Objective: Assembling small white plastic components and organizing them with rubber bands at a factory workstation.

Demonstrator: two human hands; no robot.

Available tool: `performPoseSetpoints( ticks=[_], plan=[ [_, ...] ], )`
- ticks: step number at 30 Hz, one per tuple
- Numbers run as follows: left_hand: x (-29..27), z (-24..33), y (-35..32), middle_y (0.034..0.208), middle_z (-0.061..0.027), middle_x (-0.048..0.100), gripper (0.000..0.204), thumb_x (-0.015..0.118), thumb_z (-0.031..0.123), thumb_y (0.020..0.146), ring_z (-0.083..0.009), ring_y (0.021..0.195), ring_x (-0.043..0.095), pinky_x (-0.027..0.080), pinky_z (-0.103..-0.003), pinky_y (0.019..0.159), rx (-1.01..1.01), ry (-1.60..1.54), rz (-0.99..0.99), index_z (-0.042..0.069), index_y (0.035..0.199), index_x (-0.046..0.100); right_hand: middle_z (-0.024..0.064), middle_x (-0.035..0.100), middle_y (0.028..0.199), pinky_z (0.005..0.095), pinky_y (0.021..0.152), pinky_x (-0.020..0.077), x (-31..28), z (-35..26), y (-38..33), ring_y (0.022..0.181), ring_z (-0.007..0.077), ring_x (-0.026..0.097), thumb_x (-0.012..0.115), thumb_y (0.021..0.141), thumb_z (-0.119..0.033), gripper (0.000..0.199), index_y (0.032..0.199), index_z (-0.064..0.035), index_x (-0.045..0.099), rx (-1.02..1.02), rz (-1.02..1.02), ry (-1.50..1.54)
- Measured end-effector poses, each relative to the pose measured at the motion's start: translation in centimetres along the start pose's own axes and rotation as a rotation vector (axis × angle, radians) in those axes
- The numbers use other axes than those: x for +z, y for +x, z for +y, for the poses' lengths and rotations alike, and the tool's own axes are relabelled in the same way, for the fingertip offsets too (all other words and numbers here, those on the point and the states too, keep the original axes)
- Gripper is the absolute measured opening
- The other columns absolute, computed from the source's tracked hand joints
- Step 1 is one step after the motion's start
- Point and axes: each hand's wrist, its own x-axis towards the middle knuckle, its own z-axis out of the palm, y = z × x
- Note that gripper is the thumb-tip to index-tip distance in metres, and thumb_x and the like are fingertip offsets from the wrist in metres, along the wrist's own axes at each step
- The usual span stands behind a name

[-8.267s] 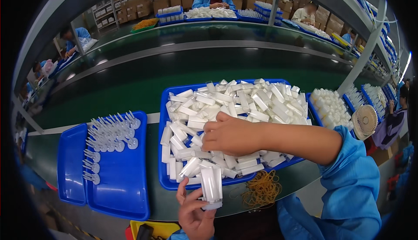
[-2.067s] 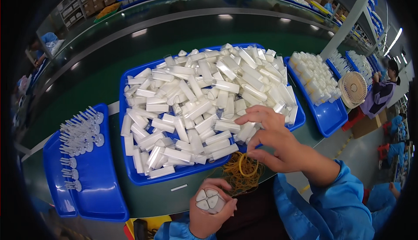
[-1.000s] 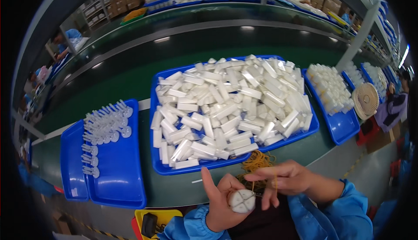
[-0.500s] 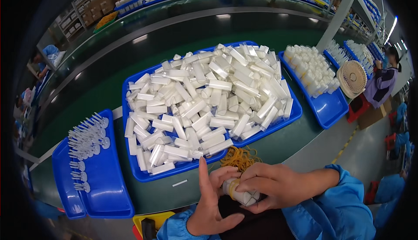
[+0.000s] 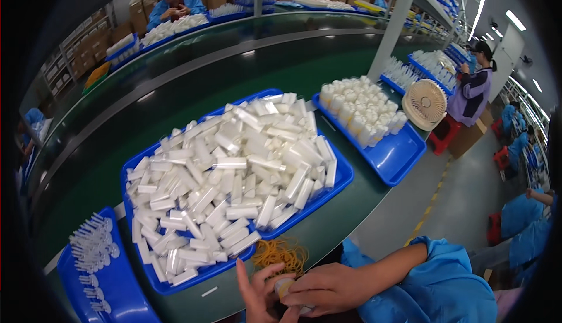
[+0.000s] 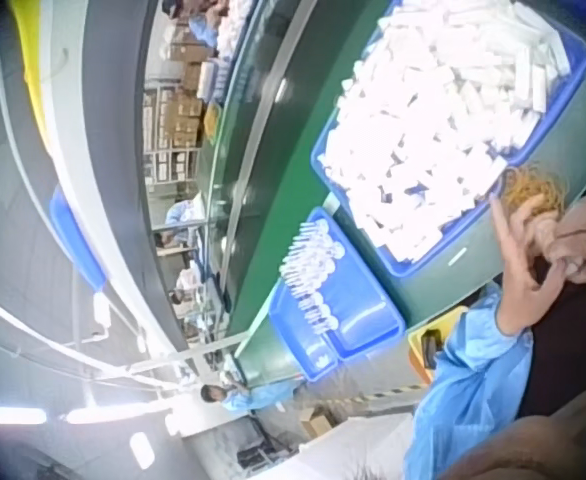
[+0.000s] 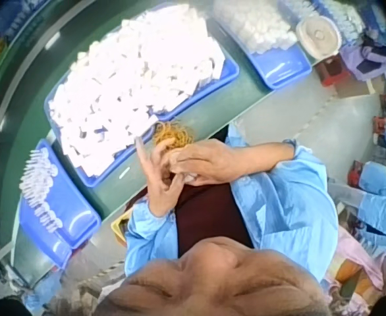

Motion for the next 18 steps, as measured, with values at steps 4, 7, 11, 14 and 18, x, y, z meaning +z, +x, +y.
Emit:
performPoseSetpoints(
  ticks=[4,7,11,14,18],
  plan=[
    [0.6,-0.3,0.3,0.140,-0.0222,0.024,0.112,0.071,0.024,0.078,-0.0338,0.125,0.037,0.036,-0.044,0.098,0.079,-0.076,-0.139,0.015,0.141,-0.022,0.0104,0.058,0.089,0.0329,0.061,0.0477,-3.3,0.3,-0.5,0.074,0.0256,0.059,0.070,0.075,-0.016,0.038,0.108,-0.0030,0.057,-0.032,0.048,-0.041],
    [-0.2,-0.1,-0.7,0.143,-0.0257,0.018,0.096,0.073,0.037,0.075,-0.0405,0.132,0.024,0.024,-0.052,0.104,0.222,0.021,-0.176,0.013,0.143,0.009,0.0100,0.059,0.094,0.0297,0.062,0.0479,-9.2,0.7,-1.4,0.081,0.0233,0.058,0.077,0.067,-0.014,0.043,0.104,-0.0045,0.057,0.155,0.272,-0.432],
    [-2.5,1.1,-2.8,0.138,-0.0258,0.027,0.052,0.065,0.029,0.083,-0.0440,0.125,0.034,0.032,-0.054,0.100,0.298,0.034,0.027,0.005,0.125,0.046,0.0054,0.055,0.082,0.0224,0.049,0.0384,-15.1,5.7,-3.4,0.056,0.0098,0.046,0.074,0.067,-0.008,0.035,0.097,-0.0039,0.055,0.572,0.738,-0.847],
    [-5.0,1.7,-4.0,0.131,-0.0255,0.035,0.037,0.059,0.022,0.087,-0.0410,0.114,0.046,0.041,-0.050,0.093,0.377,0.161,0.234,0.002,0.117,0.050,0.0060,0.056,0.083,0.0231,0.050,0.0397,-17.3,8.8,-4.8,0.056,0.0113,0.048,0.072,0.069,-0.009,0.033,0.097,-0.0025,0.055,0.785,0.749,-0.858],
    [-8.8,2.5,-6.7,0.127,-0.0249,0.040,0.027,0.056,0.015,0.088,-0.0384,0.104,0.053,0.046,-0.047,0.087,0.395,0.394,0.488,0.001,0.110,0.053,0.0071,0.057,0.080,0.0251,0.053,0.0422,-16.6,12.2,-5.8,0.058,0.0131,0.050,0.072,0.071,-0.007,0.029,0.096,-0.0013,0.058,0.705,0.658,-0.987]
  ],
)
